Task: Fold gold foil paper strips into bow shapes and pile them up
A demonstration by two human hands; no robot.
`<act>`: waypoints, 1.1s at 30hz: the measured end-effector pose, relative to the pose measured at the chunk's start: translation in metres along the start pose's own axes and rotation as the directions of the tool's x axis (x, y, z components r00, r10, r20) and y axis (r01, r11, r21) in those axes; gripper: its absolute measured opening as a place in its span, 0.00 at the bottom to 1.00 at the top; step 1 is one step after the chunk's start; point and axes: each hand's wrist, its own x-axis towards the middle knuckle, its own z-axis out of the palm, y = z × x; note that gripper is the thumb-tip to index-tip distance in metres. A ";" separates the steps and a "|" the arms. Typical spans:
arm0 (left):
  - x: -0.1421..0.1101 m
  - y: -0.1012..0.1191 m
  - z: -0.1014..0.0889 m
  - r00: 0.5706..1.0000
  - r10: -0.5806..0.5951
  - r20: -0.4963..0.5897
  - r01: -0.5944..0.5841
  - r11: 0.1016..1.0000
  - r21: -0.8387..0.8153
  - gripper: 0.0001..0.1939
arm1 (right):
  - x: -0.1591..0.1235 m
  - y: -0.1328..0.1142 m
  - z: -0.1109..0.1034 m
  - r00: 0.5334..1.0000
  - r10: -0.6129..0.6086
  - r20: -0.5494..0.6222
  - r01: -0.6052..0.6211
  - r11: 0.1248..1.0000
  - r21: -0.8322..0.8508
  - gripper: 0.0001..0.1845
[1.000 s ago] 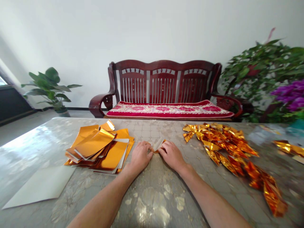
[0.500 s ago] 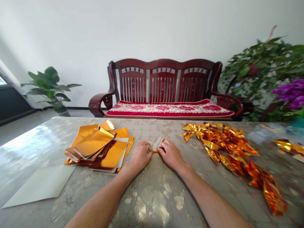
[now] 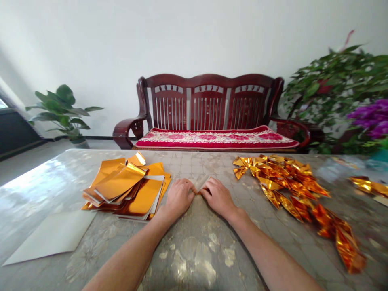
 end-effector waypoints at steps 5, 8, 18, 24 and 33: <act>0.000 -0.005 0.000 1.000 0.000 -0.005 0.000 0.999 -0.048 0.13 | 0.000 0.000 0.000 1.000 -0.015 -0.010 0.015 1.000 -0.012 0.09; -0.001 -0.010 0.001 1.000 0.005 -0.003 -0.005 0.997 -0.082 0.18 | 0.001 -0.001 0.000 1.000 -0.014 0.000 0.014 1.000 -0.025 0.09; 0.000 -0.013 0.003 1.000 0.014 0.001 -0.014 0.995 -0.101 0.21 | 0.004 -0.004 -0.001 0.999 0.028 0.024 -0.026 0.996 -0.081 0.09; 0.001 -0.004 -0.003 1.000 -0.013 0.015 0.014 0.999 -0.044 0.15 | 0.005 -0.005 0.001 0.999 0.043 0.020 -0.040 0.992 -0.117 0.09; 0.002 0.006 -0.001 0.991 -0.118 -0.055 0.119 0.993 0.023 0.08 | 0.006 -0.004 0.001 0.998 0.055 0.039 -0.050 0.991 -0.121 0.08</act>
